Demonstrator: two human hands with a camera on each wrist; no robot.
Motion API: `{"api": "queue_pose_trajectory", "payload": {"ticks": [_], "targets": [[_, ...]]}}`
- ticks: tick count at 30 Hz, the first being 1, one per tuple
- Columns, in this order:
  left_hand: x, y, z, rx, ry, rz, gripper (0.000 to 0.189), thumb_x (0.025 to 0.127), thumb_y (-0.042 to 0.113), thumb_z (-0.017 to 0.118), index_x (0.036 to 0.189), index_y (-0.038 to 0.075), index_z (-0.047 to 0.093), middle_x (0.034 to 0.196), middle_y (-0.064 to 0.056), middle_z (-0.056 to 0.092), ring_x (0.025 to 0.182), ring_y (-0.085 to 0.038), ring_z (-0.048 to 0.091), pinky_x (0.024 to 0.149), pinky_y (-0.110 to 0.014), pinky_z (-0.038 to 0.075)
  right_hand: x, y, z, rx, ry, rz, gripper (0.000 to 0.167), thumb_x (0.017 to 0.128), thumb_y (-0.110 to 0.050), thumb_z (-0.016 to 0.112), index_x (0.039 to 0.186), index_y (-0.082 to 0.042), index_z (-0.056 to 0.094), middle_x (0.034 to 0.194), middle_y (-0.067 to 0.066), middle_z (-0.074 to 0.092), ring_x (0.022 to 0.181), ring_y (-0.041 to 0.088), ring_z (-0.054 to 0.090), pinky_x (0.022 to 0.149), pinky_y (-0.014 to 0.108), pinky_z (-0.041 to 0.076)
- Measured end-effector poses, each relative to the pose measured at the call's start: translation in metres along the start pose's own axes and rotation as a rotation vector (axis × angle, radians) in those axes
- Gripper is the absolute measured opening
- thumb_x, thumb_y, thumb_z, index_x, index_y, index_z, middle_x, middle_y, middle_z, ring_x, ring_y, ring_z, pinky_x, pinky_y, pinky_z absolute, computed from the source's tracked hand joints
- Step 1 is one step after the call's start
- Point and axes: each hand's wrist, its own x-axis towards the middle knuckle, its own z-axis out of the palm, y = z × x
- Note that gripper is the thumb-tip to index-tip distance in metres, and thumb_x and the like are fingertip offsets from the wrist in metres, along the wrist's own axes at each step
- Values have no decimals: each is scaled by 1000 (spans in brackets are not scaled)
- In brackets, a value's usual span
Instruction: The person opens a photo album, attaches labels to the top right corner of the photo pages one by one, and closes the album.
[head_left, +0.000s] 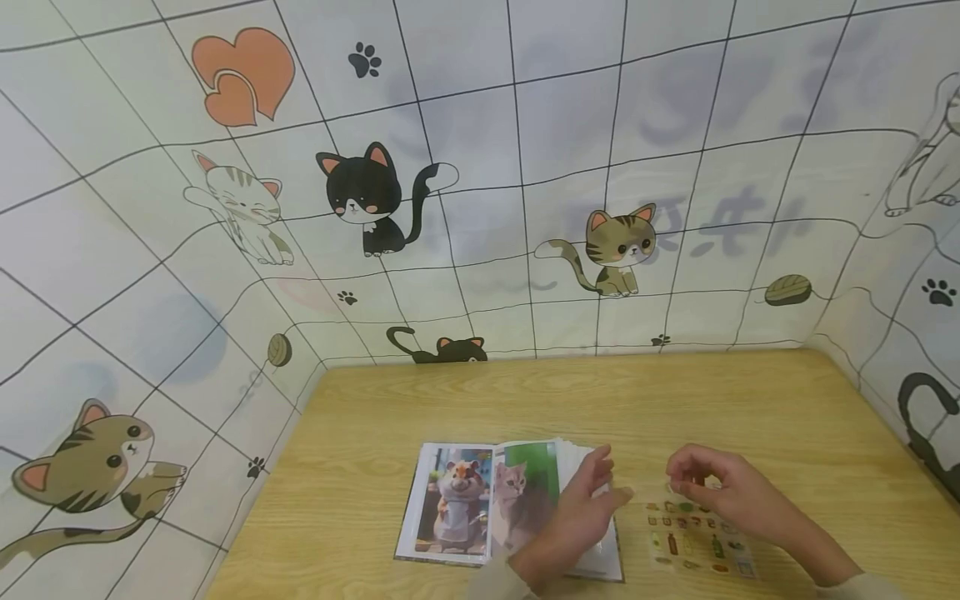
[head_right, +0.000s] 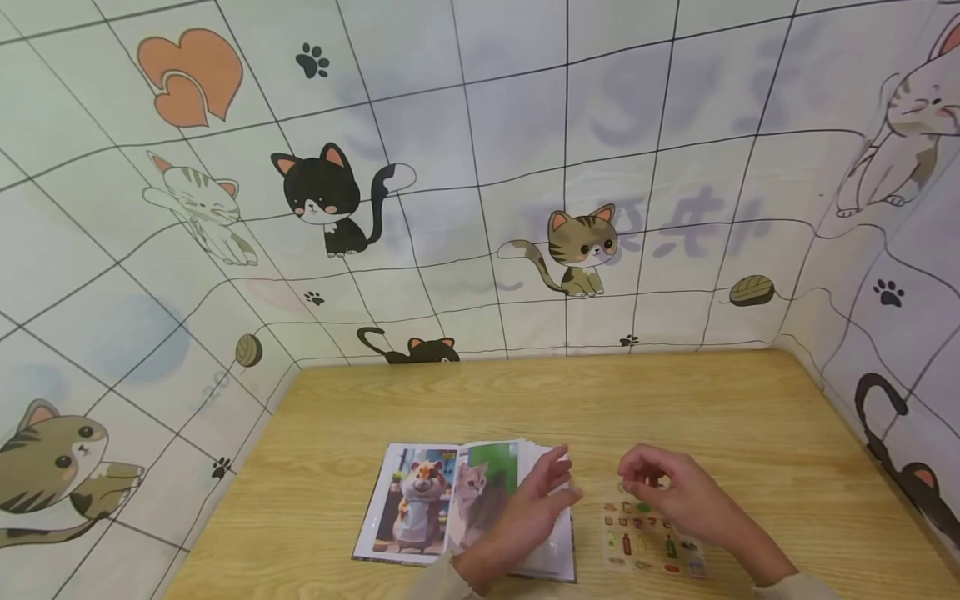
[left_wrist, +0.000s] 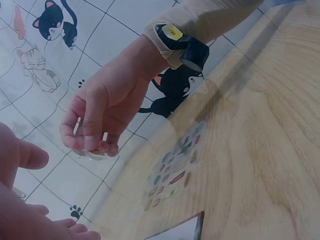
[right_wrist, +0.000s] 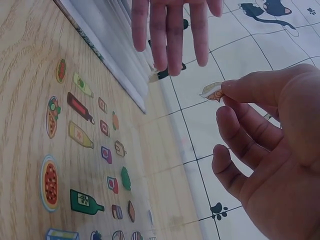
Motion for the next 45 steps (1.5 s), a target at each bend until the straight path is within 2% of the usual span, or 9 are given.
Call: {"api": "queue_pose_trajectory", "payload": {"ticks": [5,9,17,23,28,32,38,40,45], "targets": [[-4,4,-12,-87,20,33,50,96,16,62,144,12,47,132,-12,60,123,-28,56,104,-46,45,2,1,1,0,-13,27,9,93,-5,67,97,-13,64,87,-3,64,75,9,55,61,25,47],[-8,7,-23,-71,27,50,45,98,17,60,142,14,50,125,-10,65,117,-23,61,100,-41,48,4,0,3,6,-19,55,9,93,-6,67,99,-12,64,86,-4,65,76,9,56,63,24,48],[-15,-1,-46,76,-14,113,44,99,23,58,142,19,50,130,-10,62,120,-20,59,100,-36,47,9,-1,9,23,-26,55,9,91,-8,69,98,-12,64,86,-5,64,76,10,57,65,25,49],[-27,-2,-65,211,-49,112,45,100,30,56,144,28,47,137,-3,56,128,-27,54,104,-39,45,14,-2,13,29,-26,31,9,92,-8,68,98,-14,64,86,-4,65,76,10,58,66,25,50],[-33,-8,-83,325,-65,163,46,101,29,55,145,20,48,142,-6,54,127,-28,56,102,-37,48,20,-4,19,39,-15,24,8,93,-10,68,97,-15,65,87,-5,65,76,9,58,66,25,50],[-35,-15,-95,495,-40,254,46,100,29,56,143,14,51,143,-5,55,133,-28,50,108,-45,42,28,-7,24,48,-8,25,8,93,-12,68,98,-17,65,88,-5,65,76,10,59,66,25,51],[-35,-27,-103,737,-11,465,48,96,19,59,140,4,49,142,-12,54,135,-36,47,110,-49,39,37,-8,33,78,-16,43,7,93,-10,68,99,-12,65,88,-4,66,76,10,60,67,25,53],[-35,-29,-103,761,-12,476,48,96,18,59,141,4,49,143,-14,53,136,-36,46,110,-50,38,39,-7,36,88,-22,45,8,93,-10,68,101,-9,65,88,-3,66,77,10,60,67,25,53],[-36,-33,-104,789,-25,414,50,97,23,59,143,7,48,149,-19,45,140,-37,39,112,-52,35,46,-8,43,103,-36,46,9,93,-10,67,101,-7,65,89,-3,65,77,10,60,67,25,53]]}}
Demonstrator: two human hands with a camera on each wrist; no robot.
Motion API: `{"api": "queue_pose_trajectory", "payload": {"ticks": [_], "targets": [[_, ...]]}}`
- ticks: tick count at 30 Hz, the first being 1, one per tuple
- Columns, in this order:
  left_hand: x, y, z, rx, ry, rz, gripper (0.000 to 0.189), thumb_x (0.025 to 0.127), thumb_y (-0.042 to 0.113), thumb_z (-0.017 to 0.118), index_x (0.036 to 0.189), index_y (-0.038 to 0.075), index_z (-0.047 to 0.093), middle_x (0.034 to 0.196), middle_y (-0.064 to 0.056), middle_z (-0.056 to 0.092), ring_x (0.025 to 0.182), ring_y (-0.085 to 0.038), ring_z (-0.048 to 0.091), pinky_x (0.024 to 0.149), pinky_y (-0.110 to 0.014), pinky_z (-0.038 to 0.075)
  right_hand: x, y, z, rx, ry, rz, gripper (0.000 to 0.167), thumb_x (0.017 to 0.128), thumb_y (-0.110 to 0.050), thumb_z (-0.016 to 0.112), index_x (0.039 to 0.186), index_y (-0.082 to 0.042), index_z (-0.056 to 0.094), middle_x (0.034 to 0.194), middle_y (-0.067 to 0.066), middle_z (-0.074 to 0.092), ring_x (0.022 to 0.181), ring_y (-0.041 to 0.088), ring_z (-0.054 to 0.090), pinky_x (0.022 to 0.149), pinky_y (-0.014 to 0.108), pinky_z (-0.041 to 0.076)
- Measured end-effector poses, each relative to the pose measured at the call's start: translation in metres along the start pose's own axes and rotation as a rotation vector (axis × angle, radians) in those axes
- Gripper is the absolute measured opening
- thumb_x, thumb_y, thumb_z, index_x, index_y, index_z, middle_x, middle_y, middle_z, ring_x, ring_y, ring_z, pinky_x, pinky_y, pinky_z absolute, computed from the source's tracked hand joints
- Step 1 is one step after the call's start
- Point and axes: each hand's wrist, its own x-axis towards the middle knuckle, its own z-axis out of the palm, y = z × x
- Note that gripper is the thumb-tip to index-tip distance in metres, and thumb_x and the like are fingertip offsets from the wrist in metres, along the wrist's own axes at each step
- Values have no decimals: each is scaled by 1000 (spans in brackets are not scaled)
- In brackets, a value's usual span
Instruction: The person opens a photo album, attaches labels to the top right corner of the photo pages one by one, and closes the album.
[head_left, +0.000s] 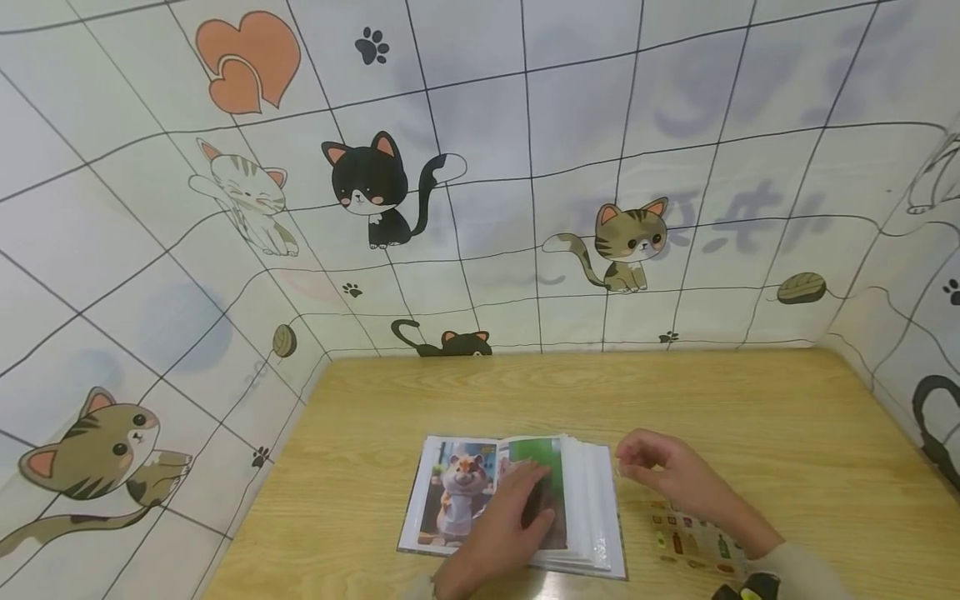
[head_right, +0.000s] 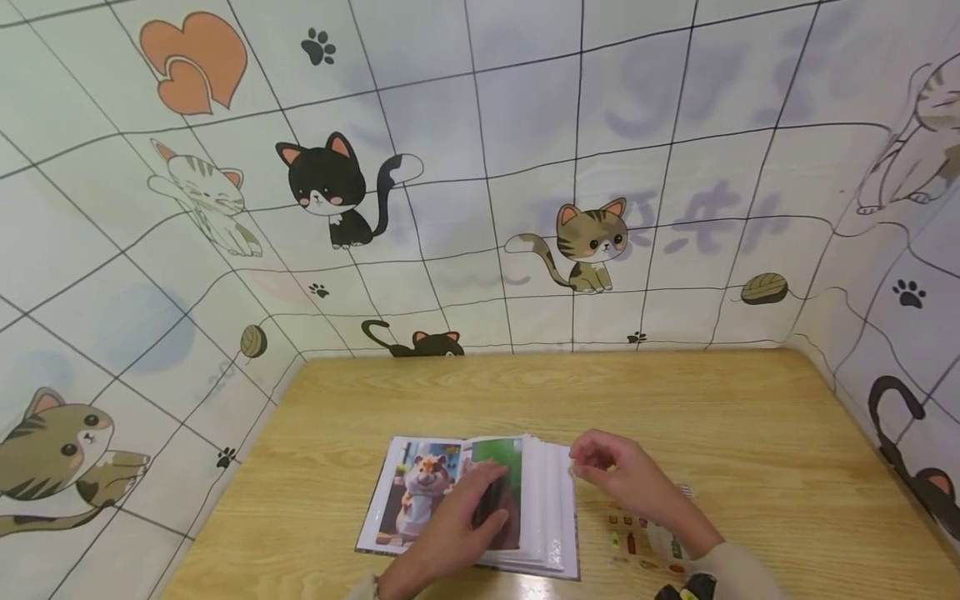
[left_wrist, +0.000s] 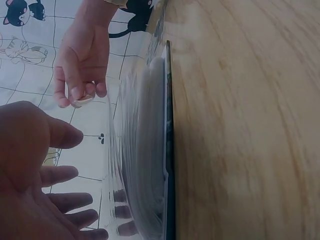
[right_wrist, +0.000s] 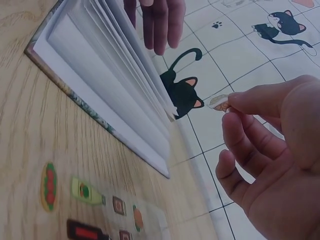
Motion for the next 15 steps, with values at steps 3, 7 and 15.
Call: {"api": "queue_pose_trajectory", "payload": {"ticks": [3,7,15], "targets": [[-2,-3,1,45,-31,7,52,98,26,58,145,8,46,152,-21,40,142,-38,36,112,-52,35,4,1,5,13,-1,8,9,93,-9,67,101,-6,66,89,-3,66,77,10,60,68,25,54],[-4,-5,3,77,-90,14,54,100,30,57,149,11,44,156,-20,34,145,-38,30,113,-54,33,11,1,11,48,-3,16,12,92,-10,67,103,-4,65,92,1,67,80,11,62,71,25,55],[-6,-3,7,188,-135,49,52,103,38,47,151,16,43,157,-22,32,146,-43,25,112,-58,31,22,3,20,117,-20,23,17,92,-11,68,105,-1,65,96,7,68,86,13,64,78,26,55]]}}
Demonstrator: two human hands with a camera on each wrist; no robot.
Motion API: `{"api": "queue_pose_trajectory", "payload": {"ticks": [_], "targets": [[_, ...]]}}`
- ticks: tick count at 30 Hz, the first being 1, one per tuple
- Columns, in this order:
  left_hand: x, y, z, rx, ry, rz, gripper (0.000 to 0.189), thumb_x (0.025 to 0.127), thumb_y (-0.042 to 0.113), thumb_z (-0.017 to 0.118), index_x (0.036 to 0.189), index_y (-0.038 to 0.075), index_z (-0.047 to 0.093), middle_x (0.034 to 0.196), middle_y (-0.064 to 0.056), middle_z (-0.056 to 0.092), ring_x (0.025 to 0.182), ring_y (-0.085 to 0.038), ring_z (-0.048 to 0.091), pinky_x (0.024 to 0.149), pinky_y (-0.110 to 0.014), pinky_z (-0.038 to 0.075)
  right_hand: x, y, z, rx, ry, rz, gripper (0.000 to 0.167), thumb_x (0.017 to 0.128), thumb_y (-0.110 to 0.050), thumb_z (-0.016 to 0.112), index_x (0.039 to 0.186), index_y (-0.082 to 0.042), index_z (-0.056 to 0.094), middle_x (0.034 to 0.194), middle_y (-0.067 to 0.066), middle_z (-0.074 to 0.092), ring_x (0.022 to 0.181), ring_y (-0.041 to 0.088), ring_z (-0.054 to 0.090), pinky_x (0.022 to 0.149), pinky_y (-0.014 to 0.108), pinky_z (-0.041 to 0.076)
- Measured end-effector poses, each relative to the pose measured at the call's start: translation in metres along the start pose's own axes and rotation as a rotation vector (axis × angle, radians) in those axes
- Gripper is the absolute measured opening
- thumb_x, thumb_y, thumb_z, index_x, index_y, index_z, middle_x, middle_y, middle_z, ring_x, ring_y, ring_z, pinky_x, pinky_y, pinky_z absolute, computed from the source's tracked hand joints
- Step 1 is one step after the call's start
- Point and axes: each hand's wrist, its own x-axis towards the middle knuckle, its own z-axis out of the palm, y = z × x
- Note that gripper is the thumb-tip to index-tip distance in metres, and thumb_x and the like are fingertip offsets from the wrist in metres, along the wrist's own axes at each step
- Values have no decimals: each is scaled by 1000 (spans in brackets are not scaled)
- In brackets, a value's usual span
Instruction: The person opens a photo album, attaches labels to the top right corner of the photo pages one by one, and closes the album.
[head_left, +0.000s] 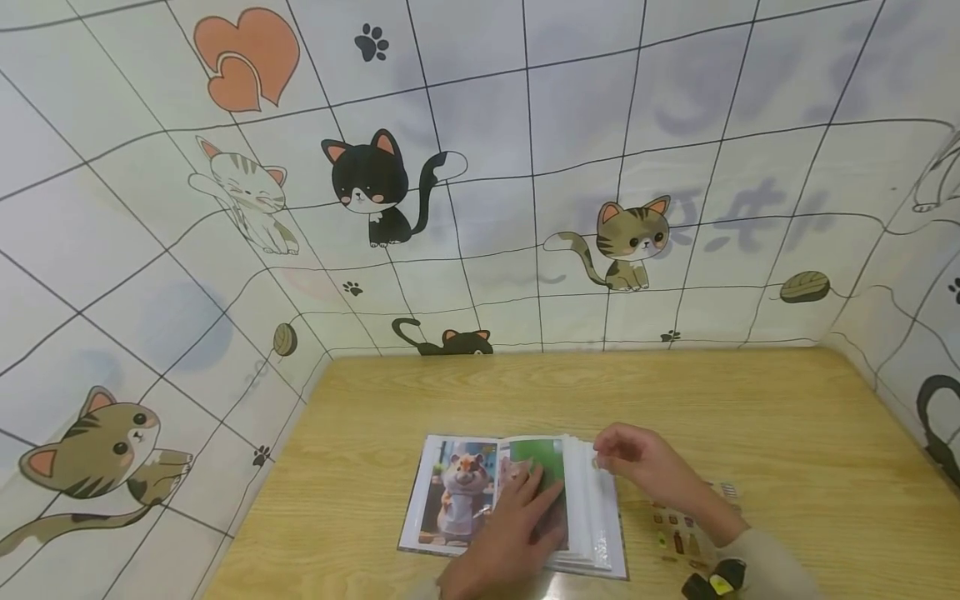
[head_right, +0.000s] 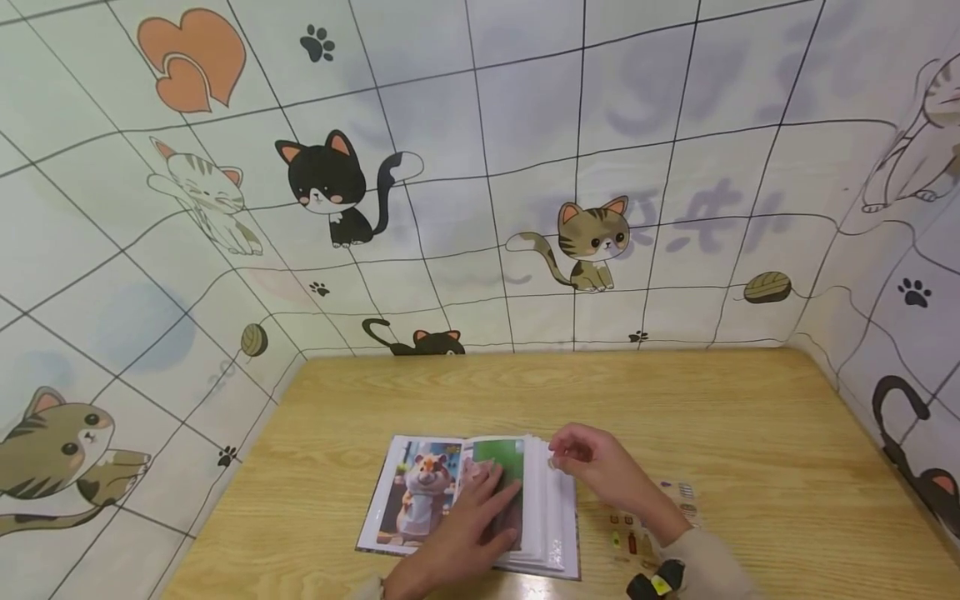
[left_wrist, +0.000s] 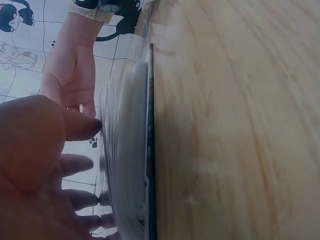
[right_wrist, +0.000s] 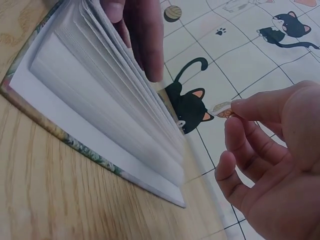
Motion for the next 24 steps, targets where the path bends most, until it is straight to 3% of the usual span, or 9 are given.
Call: {"api": "queue_pose_trajectory", "payload": {"ticks": [3,11,24], "targets": [[-2,1,0,49,-24,6,50,105,39,42,150,18,44,158,-22,31,147,-42,25,113,-57,30,4,2,3,-11,1,3,16,92,-11,68,105,-1,65,95,5,68,86,13,64,79,25,55],[-3,3,-1,54,-198,-79,55,105,50,34,156,30,32,165,-11,17,152,-33,10,119,-57,17,17,1,13,13,2,86,16,92,-6,65,107,0,64,96,7,68,85,16,64,72,27,56],[0,9,-4,159,-233,-80,54,107,49,27,157,28,30,165,-10,18,152,-31,12,118,-56,21,41,7,36,56,1,167,17,91,-3,64,108,2,64,90,10,67,69,16,59,57,27,52]]}}
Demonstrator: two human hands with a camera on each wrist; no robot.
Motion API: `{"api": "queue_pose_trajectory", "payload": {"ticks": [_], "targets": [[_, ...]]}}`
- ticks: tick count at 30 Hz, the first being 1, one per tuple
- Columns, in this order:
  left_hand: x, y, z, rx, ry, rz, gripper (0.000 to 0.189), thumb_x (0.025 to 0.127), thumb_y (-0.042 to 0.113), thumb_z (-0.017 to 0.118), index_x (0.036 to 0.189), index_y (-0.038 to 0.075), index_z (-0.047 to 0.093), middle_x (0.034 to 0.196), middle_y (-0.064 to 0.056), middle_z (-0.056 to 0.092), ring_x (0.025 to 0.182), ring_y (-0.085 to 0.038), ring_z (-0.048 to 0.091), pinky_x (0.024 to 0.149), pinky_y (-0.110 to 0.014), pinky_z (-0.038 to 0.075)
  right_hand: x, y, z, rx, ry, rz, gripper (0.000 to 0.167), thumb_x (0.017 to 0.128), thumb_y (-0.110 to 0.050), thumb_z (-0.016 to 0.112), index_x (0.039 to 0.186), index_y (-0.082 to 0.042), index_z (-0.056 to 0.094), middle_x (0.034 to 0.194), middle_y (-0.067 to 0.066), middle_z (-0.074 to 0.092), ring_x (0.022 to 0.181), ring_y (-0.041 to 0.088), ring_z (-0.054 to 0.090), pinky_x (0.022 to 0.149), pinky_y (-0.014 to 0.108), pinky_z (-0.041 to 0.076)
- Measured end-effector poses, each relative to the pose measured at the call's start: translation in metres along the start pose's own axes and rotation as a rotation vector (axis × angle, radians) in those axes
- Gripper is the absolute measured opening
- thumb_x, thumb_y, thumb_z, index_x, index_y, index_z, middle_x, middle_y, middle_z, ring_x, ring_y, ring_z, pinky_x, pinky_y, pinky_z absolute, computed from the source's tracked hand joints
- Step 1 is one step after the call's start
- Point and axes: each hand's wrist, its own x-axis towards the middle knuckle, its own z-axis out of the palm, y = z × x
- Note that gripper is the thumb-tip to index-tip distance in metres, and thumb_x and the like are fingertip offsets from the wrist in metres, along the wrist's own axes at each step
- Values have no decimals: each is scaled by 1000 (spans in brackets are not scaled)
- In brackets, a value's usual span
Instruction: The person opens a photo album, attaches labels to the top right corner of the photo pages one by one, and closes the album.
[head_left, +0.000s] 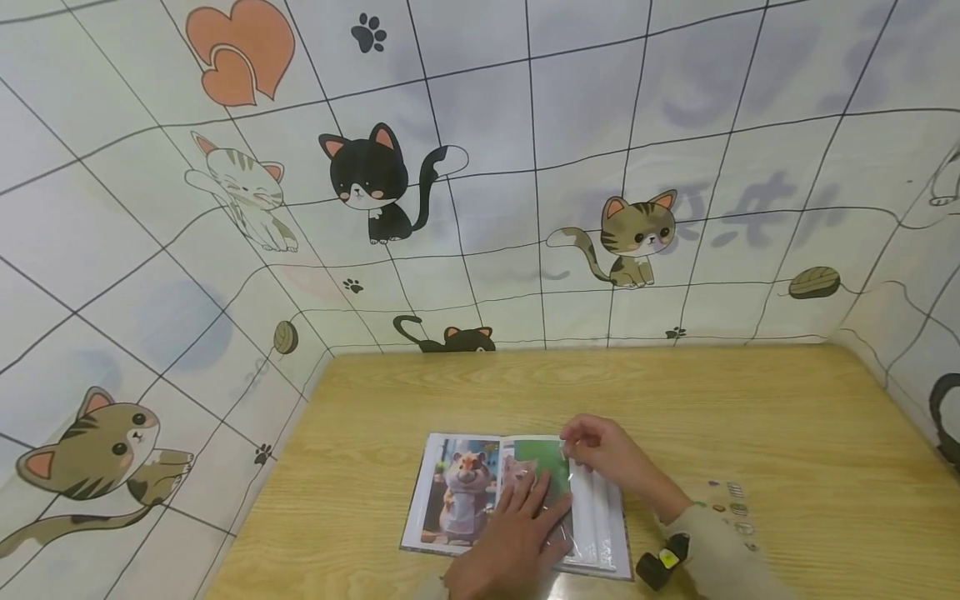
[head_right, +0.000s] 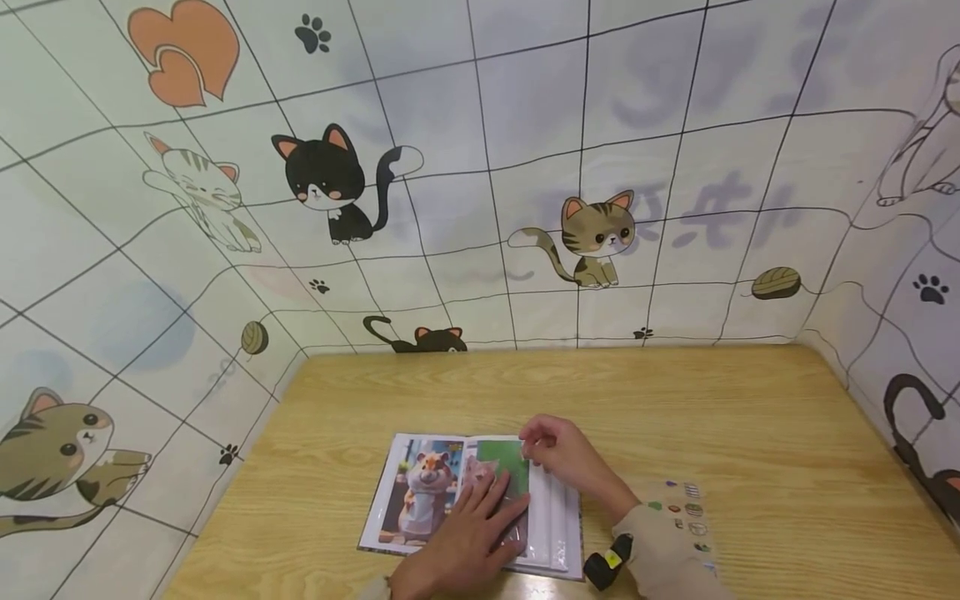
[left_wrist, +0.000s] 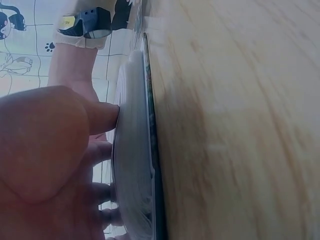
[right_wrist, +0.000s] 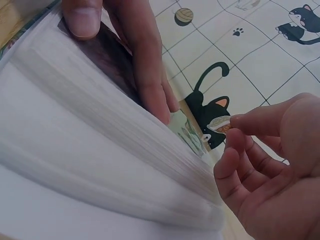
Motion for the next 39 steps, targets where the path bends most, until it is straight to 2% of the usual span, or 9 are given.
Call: {"api": "queue_pose_trajectory", "payload": {"ticks": [5,14,22,28,39], "targets": [[-1,-1,-1,17,-11,13,55,107,48,27,157,26,28,165,-12,16,152,-32,11,118,-57,21,5,2,6,25,5,15,17,91,-1,63,108,3,63,91,12,66,65,13,56,53,25,48],[0,1,-1,24,-33,-8,55,107,49,25,158,29,26,166,-10,13,153,-30,9,119,-56,19,9,11,10,25,59,91,16,91,-8,67,106,-2,66,93,7,66,78,14,56,66,24,46],[0,1,-2,32,-46,-13,56,106,50,24,158,28,24,166,-10,13,153,-31,8,119,-56,18,14,18,14,43,100,179,14,91,-7,66,105,-4,66,88,5,64,62,12,52,53,23,44],[1,0,-1,33,-41,-4,56,107,50,23,158,28,24,166,-10,13,153,-31,8,118,-57,20,16,20,15,78,125,207,13,89,-4,67,102,-4,66,84,6,63,61,14,52,51,24,44],[2,1,0,91,-38,11,57,107,50,22,158,26,25,165,-13,15,152,-32,9,118,-56,21,17,22,16,96,138,241,13,90,-5,67,102,-4,65,82,6,60,62,15,53,50,25,45]]}}
